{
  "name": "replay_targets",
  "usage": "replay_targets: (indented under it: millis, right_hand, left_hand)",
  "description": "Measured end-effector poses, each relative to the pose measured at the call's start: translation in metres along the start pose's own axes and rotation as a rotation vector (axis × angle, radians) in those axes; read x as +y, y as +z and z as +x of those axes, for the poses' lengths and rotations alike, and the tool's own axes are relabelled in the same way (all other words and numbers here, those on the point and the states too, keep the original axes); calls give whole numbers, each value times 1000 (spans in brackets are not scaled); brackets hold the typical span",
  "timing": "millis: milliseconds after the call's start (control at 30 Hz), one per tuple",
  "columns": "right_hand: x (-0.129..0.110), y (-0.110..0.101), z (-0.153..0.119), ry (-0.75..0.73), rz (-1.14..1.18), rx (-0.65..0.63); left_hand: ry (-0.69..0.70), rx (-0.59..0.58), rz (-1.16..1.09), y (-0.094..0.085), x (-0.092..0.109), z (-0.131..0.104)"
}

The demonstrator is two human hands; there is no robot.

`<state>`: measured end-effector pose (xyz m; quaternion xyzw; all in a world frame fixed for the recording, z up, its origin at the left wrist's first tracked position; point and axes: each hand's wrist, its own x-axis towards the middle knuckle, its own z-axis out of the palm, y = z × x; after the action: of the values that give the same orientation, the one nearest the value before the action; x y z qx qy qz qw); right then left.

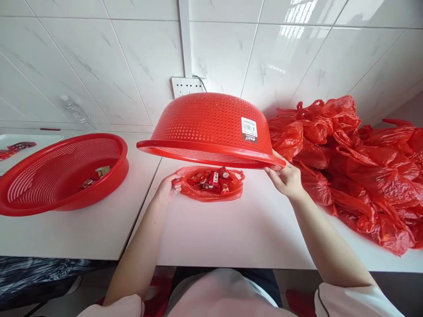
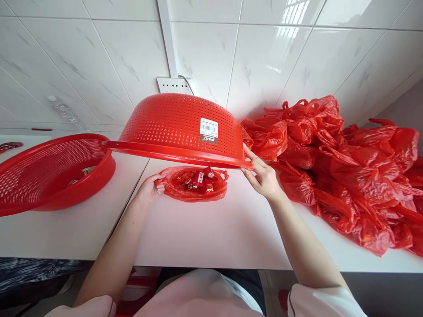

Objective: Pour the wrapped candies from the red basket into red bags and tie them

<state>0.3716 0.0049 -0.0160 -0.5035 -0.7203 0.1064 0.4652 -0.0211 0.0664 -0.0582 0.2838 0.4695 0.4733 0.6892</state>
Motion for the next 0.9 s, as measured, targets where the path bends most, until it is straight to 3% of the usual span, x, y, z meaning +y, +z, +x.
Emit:
replay_targets:
  millis: [100,167,267,367,433,500,567,600,700,800,900]
  right_hand:
    - [0,5,1,-157,-66,186]
    - [-2,10,2,-180,-54,274]
    - [-13,20,4,-54,101,346]
    - [-31,29,9,162,434,277]
    - [-44,32,15,287,620,188]
    - [-54,34,23,403,765,99]
    - [-63,35,34,524,893,21]
    - [-68,36,40,584,950,-17]
    - [-80,44,60,745,1082,-115]
    - [-93,62,76,865,1177,-190]
    - [-101,82,86,890,1248,-252]
  left_hand:
    - [34,27,73,1,-1,-2]
    - [65,65,143,1,-1,-3]
    - [143,182,285,0,0,-9]
    - [283,352,391,-9,4,-24]
    - [455,538,471,-21,8,-40]
    - [719,826,631,-37,14,-61]
    - [993,1102,910,-56,23,-84]
    - [1080,1174,1079,-66,29,-94]
    - [1113,1156,1516,-99,50,-115]
    - [930,1066,1801,-133,74,-117]
    - [733,930,2042,-160,93,-113]
